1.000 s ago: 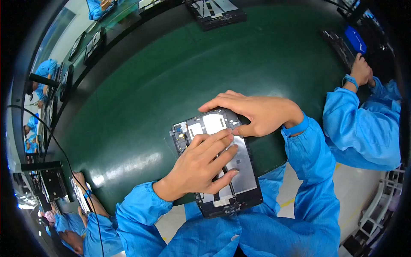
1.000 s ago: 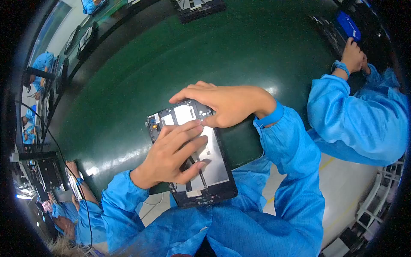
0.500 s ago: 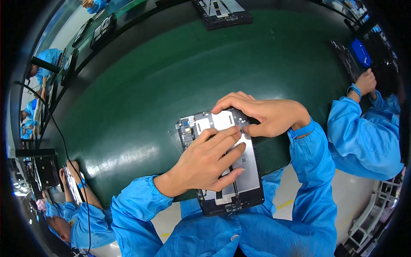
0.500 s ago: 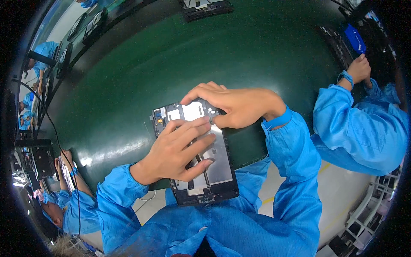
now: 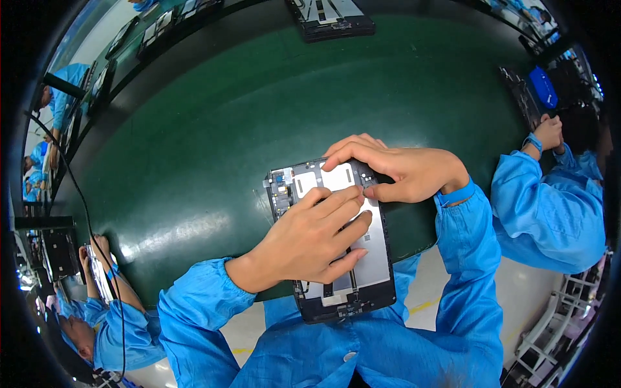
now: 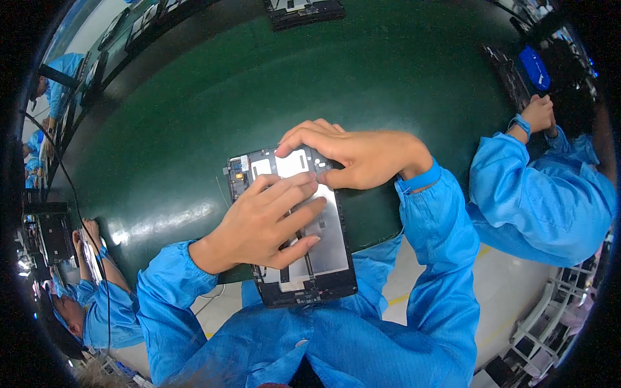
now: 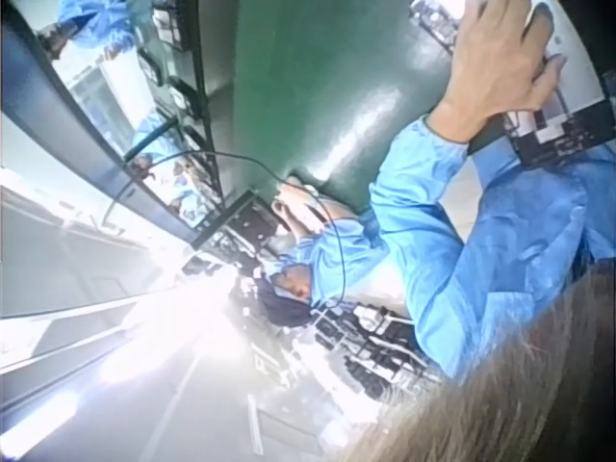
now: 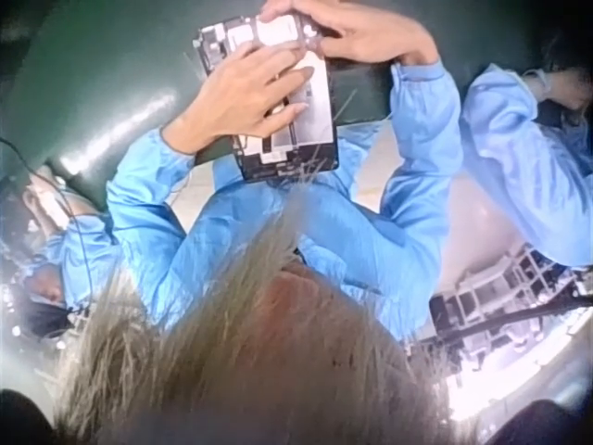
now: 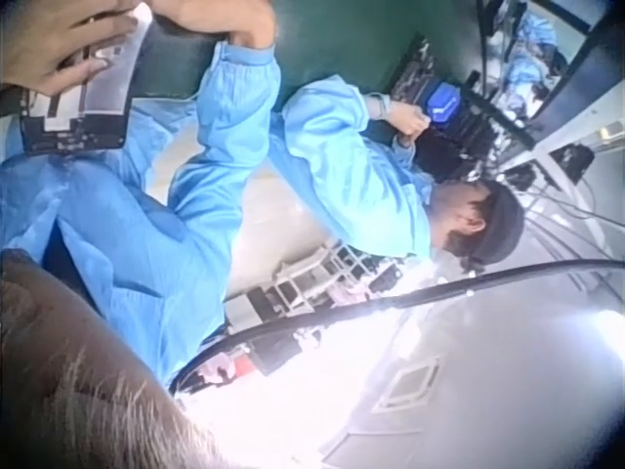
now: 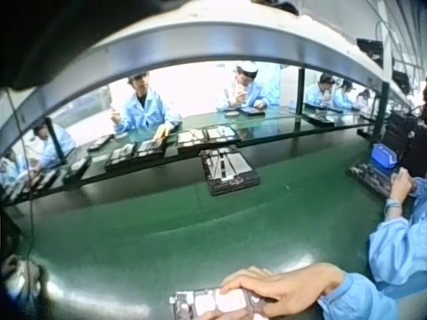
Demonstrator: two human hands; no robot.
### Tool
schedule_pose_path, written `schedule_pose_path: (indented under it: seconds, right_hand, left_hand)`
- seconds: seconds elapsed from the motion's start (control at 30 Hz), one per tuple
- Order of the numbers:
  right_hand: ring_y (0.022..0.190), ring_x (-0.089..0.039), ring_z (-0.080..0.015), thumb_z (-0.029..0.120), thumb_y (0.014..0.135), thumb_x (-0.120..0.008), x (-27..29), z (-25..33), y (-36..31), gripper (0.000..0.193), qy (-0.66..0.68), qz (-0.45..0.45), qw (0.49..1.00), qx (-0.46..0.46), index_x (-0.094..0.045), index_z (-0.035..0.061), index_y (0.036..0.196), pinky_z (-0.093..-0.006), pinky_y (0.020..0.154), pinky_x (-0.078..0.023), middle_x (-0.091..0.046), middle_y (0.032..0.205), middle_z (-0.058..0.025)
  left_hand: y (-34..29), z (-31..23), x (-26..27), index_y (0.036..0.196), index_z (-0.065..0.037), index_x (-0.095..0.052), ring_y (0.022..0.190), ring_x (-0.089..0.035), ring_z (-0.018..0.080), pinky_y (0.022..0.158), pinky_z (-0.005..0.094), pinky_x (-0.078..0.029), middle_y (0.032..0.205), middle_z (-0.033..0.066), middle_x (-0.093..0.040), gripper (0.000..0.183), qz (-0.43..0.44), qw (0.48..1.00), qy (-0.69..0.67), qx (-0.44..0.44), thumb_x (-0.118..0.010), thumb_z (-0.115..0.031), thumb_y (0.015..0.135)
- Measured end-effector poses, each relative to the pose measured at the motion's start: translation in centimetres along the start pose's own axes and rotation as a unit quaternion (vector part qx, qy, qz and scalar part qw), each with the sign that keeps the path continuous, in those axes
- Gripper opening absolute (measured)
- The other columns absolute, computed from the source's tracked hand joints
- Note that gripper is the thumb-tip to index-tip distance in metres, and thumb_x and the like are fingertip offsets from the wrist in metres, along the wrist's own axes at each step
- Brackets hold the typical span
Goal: The person connects ribbon cables and presses adhesive tape onto electronic tablet components by hand, taking each device from the conveyor belt and sliding it forward along the line.
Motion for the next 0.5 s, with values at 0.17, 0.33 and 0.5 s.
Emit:
schedule_pose_path:
  seconds: [0.17, 0.33, 0.5]
  right_hand:
    - [0.153, -0.042, -0.0395, 0.003, 0.098, -0.068, -0.04, -0.27, 0.07, 0.064, 0.001, 0.003, 1.000, 0.003, -0.047, 0.0089, 0.158, -0.0485, 0.127, -0.035, -0.051, 0.158, -0.0172]
    - [0.153, -0.044, -0.0394, 0.006, 0.099, -0.069, 0.07, -0.11, 0.19, 0.066, 0.019, 0.002, 1.000, -0.021, -0.045, 0.0067, 0.160, -0.0485, 0.128, -0.035, -0.053, 0.158, -0.0180]
    - [0.146, -0.053, -0.0313, 0.002, 0.097, -0.071, 0.35, -0.34, 0.33, 0.067, 0.070, -0.036, 0.996, -0.035, -0.047, 0.0028, 0.160, -0.0396, 0.123, -0.043, -0.053, 0.158, -0.0166]
  left_hand:
    - [0.16, 0.03, 0.15, 0.129, -0.004, -0.073, 0.141, -0.062, 0.0346, 0.112, 0.0499, -0.048, 0.136, 0.0183, -0.067, 0.046, 0.002, 1.000, 0.002, -0.007, -0.078, -0.033, 0.092]
    - [0.05, 0.30, -0.16, 0.129, -0.004, -0.073, 0.147, -0.058, 0.0382, 0.122, 0.0549, -0.044, 0.135, 0.0196, -0.066, 0.045, 0.007, 1.000, -0.024, -0.002, -0.076, -0.033, 0.094]
    - [0.09, 0.27, 0.02, 0.130, -0.005, -0.073, 0.147, -0.057, 0.0388, 0.122, 0.0568, -0.043, 0.134, 0.0190, -0.066, 0.046, 0.010, 1.000, -0.024, -0.001, -0.076, -0.033, 0.094]
Point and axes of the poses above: each hand's wrist, its own y-axis towards the middle knuckle, its own x-axis out of the back of the hand, z = x × y, the point moved 3 cm from there along y, towards the middle knuckle
